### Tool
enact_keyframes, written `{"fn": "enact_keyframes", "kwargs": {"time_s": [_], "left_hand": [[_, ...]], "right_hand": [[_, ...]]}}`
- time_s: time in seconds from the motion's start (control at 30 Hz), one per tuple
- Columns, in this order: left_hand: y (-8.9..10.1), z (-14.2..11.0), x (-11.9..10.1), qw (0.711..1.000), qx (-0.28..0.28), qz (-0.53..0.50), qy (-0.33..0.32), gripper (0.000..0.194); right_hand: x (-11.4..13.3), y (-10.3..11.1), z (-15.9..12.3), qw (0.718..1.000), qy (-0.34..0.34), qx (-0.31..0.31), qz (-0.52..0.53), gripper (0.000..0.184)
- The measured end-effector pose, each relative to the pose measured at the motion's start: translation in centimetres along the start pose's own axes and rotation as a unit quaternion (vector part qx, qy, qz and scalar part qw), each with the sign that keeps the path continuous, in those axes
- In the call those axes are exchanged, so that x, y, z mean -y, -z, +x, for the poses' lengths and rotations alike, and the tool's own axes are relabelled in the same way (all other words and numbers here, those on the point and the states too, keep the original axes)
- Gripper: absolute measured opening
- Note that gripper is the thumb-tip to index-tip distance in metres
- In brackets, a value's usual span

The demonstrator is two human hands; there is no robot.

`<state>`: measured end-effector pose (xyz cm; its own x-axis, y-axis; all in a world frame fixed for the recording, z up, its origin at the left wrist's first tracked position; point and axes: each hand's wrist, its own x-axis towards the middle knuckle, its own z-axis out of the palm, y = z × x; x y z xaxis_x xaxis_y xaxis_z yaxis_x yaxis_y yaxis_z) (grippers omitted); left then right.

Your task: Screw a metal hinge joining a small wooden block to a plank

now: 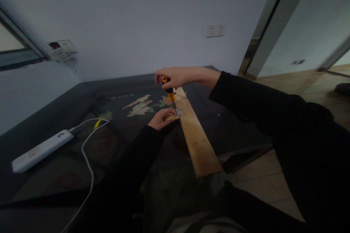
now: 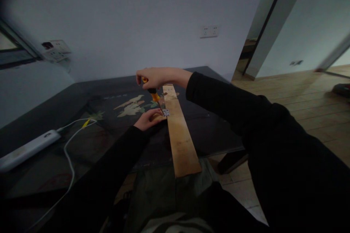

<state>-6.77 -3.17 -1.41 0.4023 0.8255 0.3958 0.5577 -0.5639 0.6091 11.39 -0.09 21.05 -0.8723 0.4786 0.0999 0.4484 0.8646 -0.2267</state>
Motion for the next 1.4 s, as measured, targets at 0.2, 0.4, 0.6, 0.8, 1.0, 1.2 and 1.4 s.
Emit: {"fn": "enact_keyframes", "kwargs": {"time_s": [0.2,0.4,0.6,0.8,1.0,1.2,1.4], "left_hand": [[-0.1,0.1,0.1,1.000,0.003,0.001,-0.004,0.027],[-0.1,0.1,0.3,1.000,0.004,-0.003,-0.001,0.029],[0.0,0.1,0.1,1.000,0.007,-0.002,-0.006,0.026],[0.0,0.1,0.1,1.000,0.013,-0.005,0.008,0.029],[0.0,0.2,0.2,1.000,0.019,-0.011,0.010,0.034],[0.0,0.2,0.1,0.999,0.025,-0.033,0.020,0.036],[0.0,0.3,0.0,0.998,0.011,-0.047,0.034,0.032]], "right_hand": [[-0.1,-0.6,0.0,0.996,0.006,-0.069,-0.047,0.019],[-0.4,-1.0,0.0,0.996,-0.007,-0.074,-0.039,0.023],[-0.5,-0.5,-0.4,0.998,-0.026,-0.051,-0.006,0.027],[-1.4,-0.2,-0.8,0.995,-0.063,-0.058,0.042,0.028],[-2.6,-0.1,-1.1,0.991,-0.086,-0.071,0.068,0.027],[-2.5,-0.2,-0.9,0.991,-0.077,-0.082,0.078,0.023],[-2.5,-0.4,-0.7,0.990,-0.052,-0.092,0.090,0.019]]}}
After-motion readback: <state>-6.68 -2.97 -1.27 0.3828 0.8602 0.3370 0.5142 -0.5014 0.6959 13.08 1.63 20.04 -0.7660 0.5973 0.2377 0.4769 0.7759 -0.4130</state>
